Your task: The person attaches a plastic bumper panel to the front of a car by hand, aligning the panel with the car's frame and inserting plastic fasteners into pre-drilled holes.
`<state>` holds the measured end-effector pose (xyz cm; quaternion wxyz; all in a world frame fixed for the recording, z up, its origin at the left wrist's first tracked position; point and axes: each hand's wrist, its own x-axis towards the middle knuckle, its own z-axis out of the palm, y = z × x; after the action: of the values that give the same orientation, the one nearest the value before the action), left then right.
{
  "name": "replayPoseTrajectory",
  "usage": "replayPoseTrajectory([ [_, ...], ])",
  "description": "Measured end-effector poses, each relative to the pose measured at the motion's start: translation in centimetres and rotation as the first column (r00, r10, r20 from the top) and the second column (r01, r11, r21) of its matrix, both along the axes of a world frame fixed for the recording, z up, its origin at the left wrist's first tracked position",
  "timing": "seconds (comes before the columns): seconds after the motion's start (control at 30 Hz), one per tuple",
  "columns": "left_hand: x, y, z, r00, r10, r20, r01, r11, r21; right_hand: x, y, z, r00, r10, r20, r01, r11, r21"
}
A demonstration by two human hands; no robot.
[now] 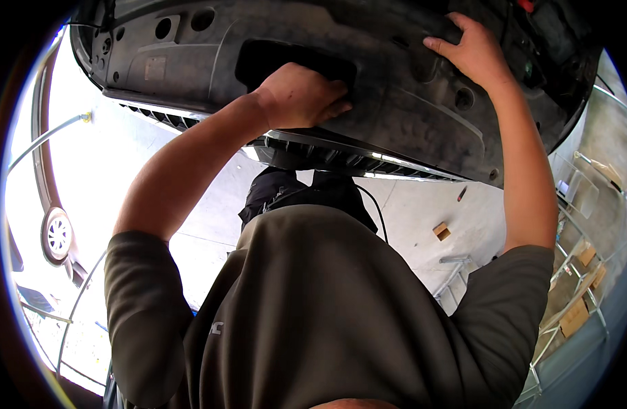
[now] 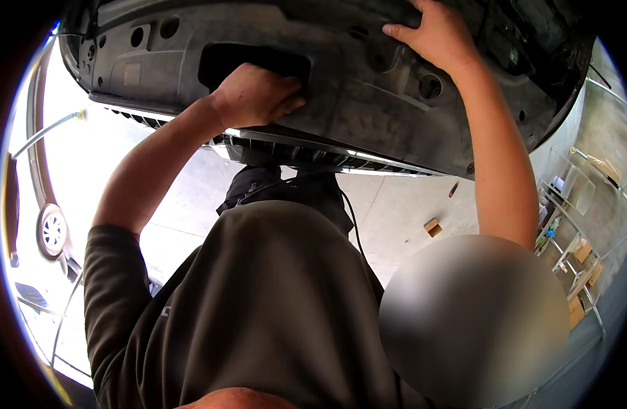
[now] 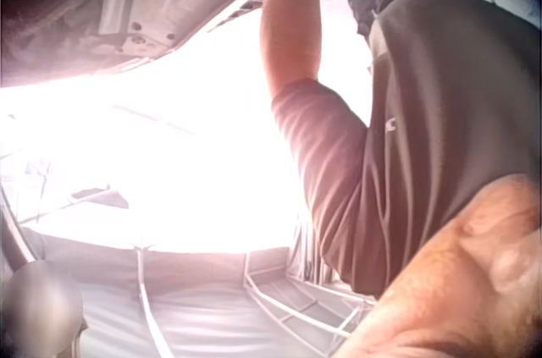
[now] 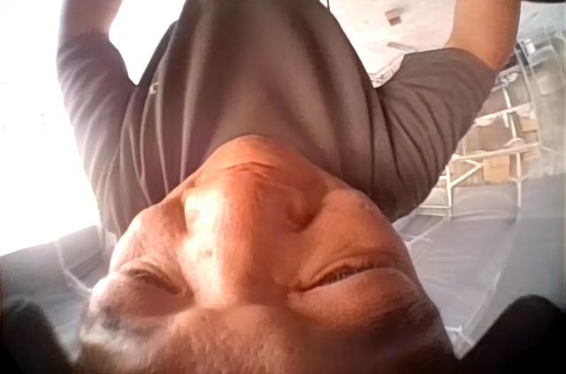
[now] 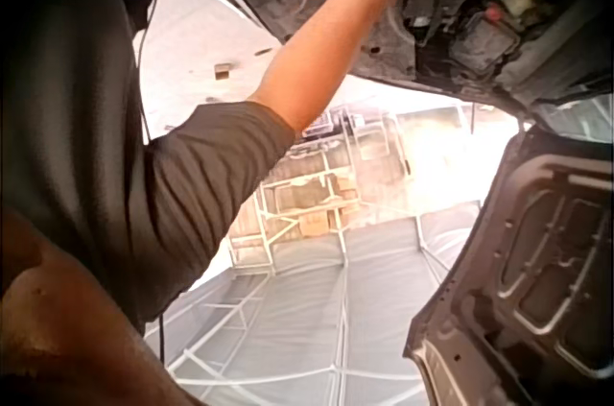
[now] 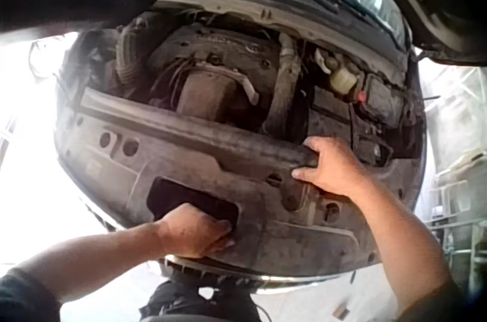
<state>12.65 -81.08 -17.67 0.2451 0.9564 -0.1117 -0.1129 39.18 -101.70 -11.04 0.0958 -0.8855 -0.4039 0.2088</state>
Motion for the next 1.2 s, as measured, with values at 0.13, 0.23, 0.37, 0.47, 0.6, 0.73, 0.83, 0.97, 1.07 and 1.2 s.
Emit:
replayPoseTrajectory([
  [0.13,-0.2,0.0,-0.6,0.999,0.008,0.047,-0.008,1.0,0.0,-0.9,0.8,1.4,0.98,0.001,0.198,-0.019,0.996,0.085],
  [0.23,0.1,-0.2,-0.4,0.998,0.024,-0.054,-0.02,0.998,0.058,-2.3,1.3,2.4,0.98,0.015,0.2,-0.018,1.0,0.013],
  [0.37,0.4,-0.1,-0.6,0.993,-0.002,-0.115,0.006,0.999,0.033,-1.2,0.4,0.1,0.923,0.12,0.365,-0.176,0.977,0.123],
  [0.47,0.5,-0.4,-1.1,0.99,-0.007,-0.14,0.007,1.0,-0.001,-1.0,-0.3,-1.4,0.897,0.137,0.42,-0.218,0.964,0.153],
  [0.6,0.9,-1.1,0.2,0.957,0.007,-0.291,0.005,0.999,0.04,-2.3,-0.5,-2.2,0.912,0.107,0.397,-0.191,0.965,0.179],
  [0.73,0.8,-1.2,0.7,0.953,0.008,-0.301,0.002,0.999,0.034,-2.7,1.5,-2.4,0.978,0.05,0.202,-0.078,0.988,0.136],
  [0.83,1.1,-0.8,0.7,0.935,-0.01,-0.354,0.03,0.998,0.051,-1.6,1.0,-1.8,0.998,0.014,0.063,-0.017,0.999,0.046],
  [0.97,1.5,-1.3,0.8,0.94,-0.016,-0.341,0.046,0.996,0.081,0.6,-1.5,-1.1,0.984,0.178,-0.022,-0.177,0.983,0.054],
  [1.07,1.6,-1.1,0.8,0.932,-0.053,-0.358,0.088,0.993,0.083,2.2,-2.2,6.8,0.935,0.086,-0.344,-0.226,0.892,-0.391],
  [1.2,0.4,-0.5,0.4,0.962,-0.061,-0.266,0.06,0.998,-0.012,5.7,-10.5,2.2,0.992,0.078,-0.104,-0.119,0.864,-0.489],
])
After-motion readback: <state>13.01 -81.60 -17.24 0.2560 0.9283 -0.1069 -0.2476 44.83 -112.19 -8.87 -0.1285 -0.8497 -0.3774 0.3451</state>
